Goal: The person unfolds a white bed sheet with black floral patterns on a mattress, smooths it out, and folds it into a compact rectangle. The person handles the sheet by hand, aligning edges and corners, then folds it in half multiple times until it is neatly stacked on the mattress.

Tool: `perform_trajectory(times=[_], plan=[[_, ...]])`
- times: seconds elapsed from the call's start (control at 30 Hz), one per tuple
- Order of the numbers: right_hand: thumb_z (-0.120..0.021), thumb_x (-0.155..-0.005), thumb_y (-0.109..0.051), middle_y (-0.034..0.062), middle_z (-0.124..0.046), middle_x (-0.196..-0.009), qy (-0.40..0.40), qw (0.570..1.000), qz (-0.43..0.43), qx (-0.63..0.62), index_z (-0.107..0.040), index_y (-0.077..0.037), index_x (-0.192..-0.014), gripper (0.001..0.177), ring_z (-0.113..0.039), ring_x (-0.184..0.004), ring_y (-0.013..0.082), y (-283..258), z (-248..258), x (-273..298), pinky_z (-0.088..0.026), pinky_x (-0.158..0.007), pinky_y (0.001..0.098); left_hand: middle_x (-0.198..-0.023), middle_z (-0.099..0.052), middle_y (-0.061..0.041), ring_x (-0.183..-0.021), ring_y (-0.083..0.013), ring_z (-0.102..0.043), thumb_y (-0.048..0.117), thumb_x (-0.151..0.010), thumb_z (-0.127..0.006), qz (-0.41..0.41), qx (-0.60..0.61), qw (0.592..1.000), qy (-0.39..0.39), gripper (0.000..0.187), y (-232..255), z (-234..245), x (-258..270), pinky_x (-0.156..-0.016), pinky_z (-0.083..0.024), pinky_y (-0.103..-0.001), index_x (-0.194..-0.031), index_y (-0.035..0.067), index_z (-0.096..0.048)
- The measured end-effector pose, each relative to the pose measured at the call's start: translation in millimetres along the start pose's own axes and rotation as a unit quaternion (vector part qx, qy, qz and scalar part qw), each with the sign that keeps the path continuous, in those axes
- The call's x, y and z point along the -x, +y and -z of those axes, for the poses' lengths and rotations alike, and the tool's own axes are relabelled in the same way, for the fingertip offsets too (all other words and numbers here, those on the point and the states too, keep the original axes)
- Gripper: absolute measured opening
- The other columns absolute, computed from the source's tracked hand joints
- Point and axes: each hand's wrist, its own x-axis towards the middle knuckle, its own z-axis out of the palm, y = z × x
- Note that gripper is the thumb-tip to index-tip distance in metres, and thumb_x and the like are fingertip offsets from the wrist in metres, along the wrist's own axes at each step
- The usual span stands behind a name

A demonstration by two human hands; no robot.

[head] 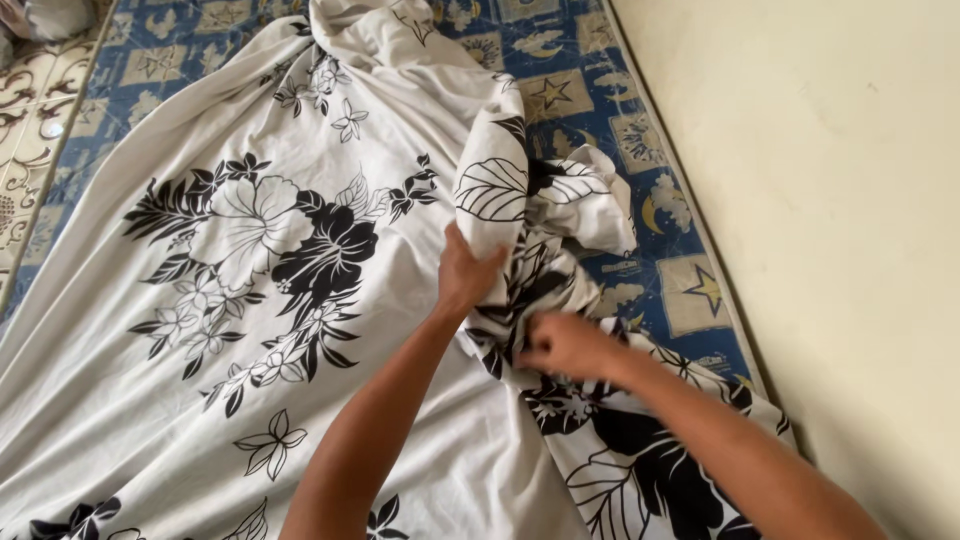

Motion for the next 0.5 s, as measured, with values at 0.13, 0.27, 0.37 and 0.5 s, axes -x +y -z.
perform_trajectory(times=[0.13,0.27,0.37,0.5], plan=[[-0.063,-0.097,-0.057,0.0175,-0.072,-0.094,0.301,0.934,-0.181,-0.060,-0.070,0.000,-0.085,0.059,-0.066,-0.085,0.0283,60,49,-17,-0.056,-0.081,0.0438,-0.105,-0.074,-0.023,-0.097,-0.0339,-0.074,0.020,-0.094,-0.060,0.083,0.032,0.996,-0.022,0.039,4,12,6,-0.086,-0.056,-0.044,-0.125,-0.004,-0.056],[-0.060,-0.096,-0.067,0.0294,-0.073,-0.105,0.174,0.883,-0.323,-0.292,-0.074,0.007,-0.102,0.076,-0.070,-0.101,0.0304,80,72,-45,-0.050,-0.097,0.0491,-0.107,-0.074,-0.022,-0.098,-0.0323,-0.071,0.016,-0.093,-0.060,0.066,0.052,0.996,-0.010,0.038,-24,11,11,-0.088,-0.054,-0.043,-0.128,0.000,-0.057],[-0.058,-0.094,-0.070,0.0190,-0.039,-0.155,0.118,0.855,-0.327,-0.384,-0.046,-0.018,-0.148,0.076,-0.037,-0.142,0.0288,68,64,-70,-0.026,-0.111,0.0633,-0.106,-0.074,-0.018,-0.096,-0.0286,-0.071,0.017,-0.092,-0.060,0.060,0.056,0.996,-0.021,0.040,-45,15,15,-0.087,-0.053,-0.042,-0.129,0.002,-0.058],[-0.076,-0.085,-0.055,0.0265,-0.061,-0.132,0.088,0.878,-0.329,-0.337,-0.055,0.002,-0.140,0.082,-0.057,-0.120,0.0329,81,70,-101,-0.047,-0.106,0.0558,-0.085,-0.066,-0.011,-0.072,-0.0211,-0.060,0.019,-0.098,-0.052,0.156,0.151,0.974,-0.063,0.034,-68,22,13,-0.065,-0.048,-0.038,-0.127,0.002,-0.062]])
